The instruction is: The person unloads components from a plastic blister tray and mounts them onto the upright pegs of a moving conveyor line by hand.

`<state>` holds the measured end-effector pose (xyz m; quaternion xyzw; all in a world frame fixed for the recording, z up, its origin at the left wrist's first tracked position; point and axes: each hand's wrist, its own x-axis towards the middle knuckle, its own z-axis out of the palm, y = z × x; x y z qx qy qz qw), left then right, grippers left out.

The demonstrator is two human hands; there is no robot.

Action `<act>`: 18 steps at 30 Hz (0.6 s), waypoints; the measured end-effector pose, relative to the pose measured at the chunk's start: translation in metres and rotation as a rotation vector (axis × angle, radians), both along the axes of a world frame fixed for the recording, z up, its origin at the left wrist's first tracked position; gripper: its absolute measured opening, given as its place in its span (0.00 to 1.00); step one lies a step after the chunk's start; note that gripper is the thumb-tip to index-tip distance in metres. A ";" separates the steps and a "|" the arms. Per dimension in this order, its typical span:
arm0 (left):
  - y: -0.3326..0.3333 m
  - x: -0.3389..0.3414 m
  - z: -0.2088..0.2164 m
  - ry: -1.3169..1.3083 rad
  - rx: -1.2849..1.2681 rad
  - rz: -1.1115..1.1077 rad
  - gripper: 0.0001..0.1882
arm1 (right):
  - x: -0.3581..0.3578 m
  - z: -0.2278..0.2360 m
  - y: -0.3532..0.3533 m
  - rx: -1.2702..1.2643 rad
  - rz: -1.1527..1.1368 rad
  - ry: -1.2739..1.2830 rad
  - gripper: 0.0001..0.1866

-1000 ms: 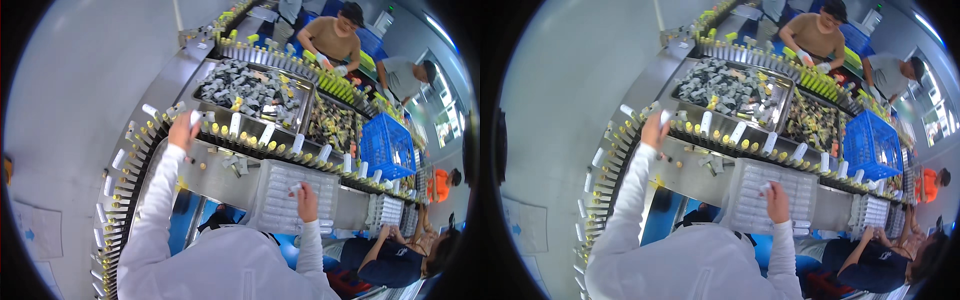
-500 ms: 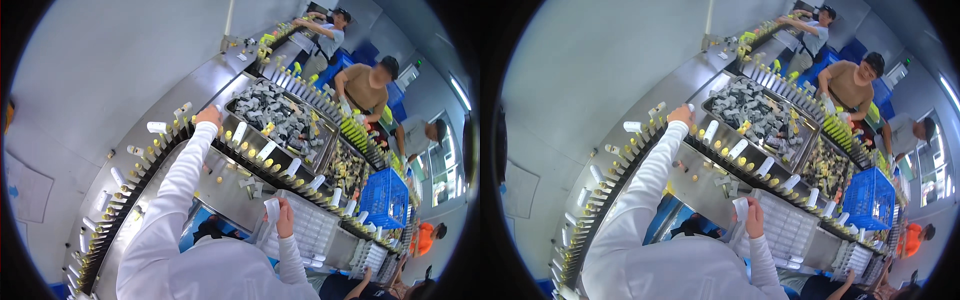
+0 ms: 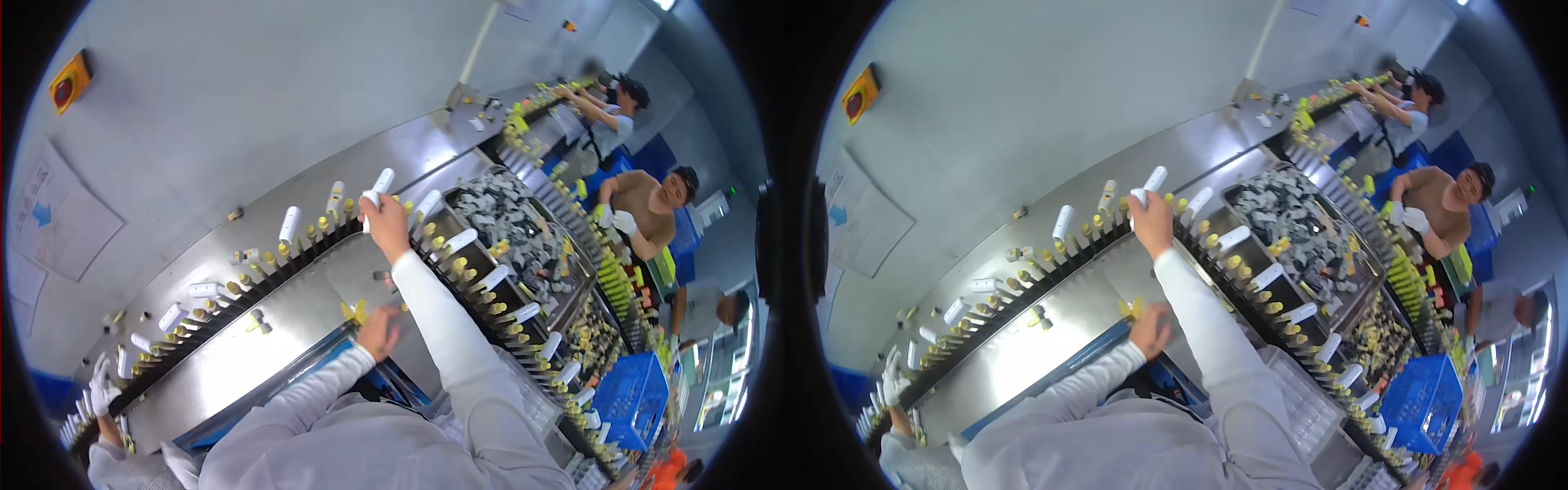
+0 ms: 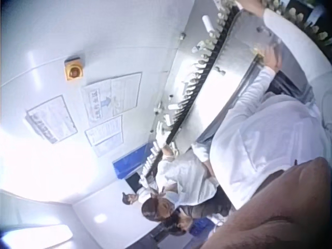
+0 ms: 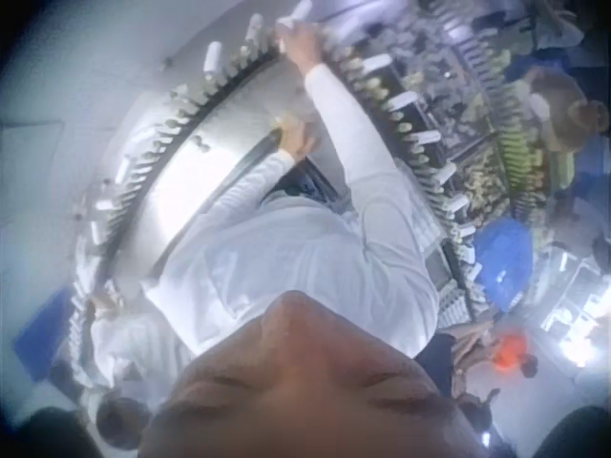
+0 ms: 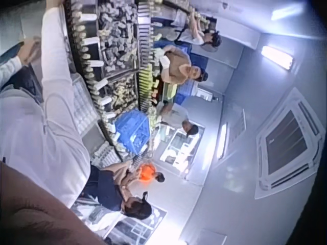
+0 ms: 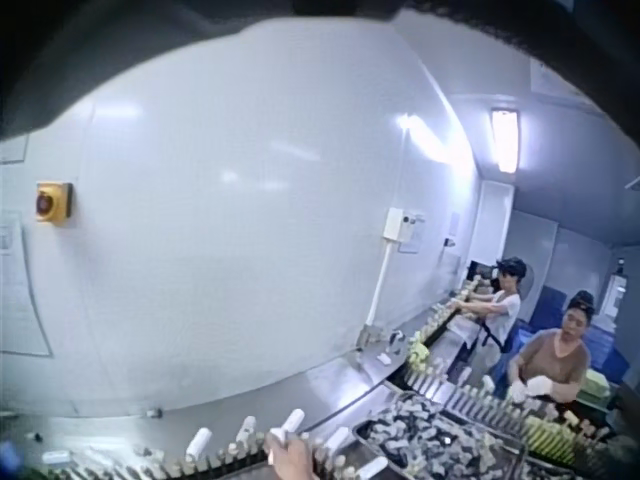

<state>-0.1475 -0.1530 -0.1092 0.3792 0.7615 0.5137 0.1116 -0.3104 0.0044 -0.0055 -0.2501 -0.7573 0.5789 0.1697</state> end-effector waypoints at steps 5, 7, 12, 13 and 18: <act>-0.027 0.040 -0.011 -0.259 -0.179 -0.026 0.14 | -0.069 -0.029 -0.053 0.522 0.124 -0.240 0.19; -0.029 0.043 -0.019 -0.239 -0.172 -0.011 0.12 | -0.067 -0.035 -0.074 0.611 0.237 -0.265 0.21; -0.010 0.024 -0.049 -0.098 -0.247 -0.242 0.17 | -0.057 -0.055 -0.067 0.690 0.446 -0.266 0.29; 0.002 0.023 -0.057 -0.102 -0.243 -0.262 0.17 | -0.050 -0.058 -0.056 0.689 0.513 -0.277 0.31; 0.028 0.064 -0.103 0.331 -0.044 -0.588 0.22 | 0.080 -0.029 -0.074 0.381 0.662 -0.044 0.38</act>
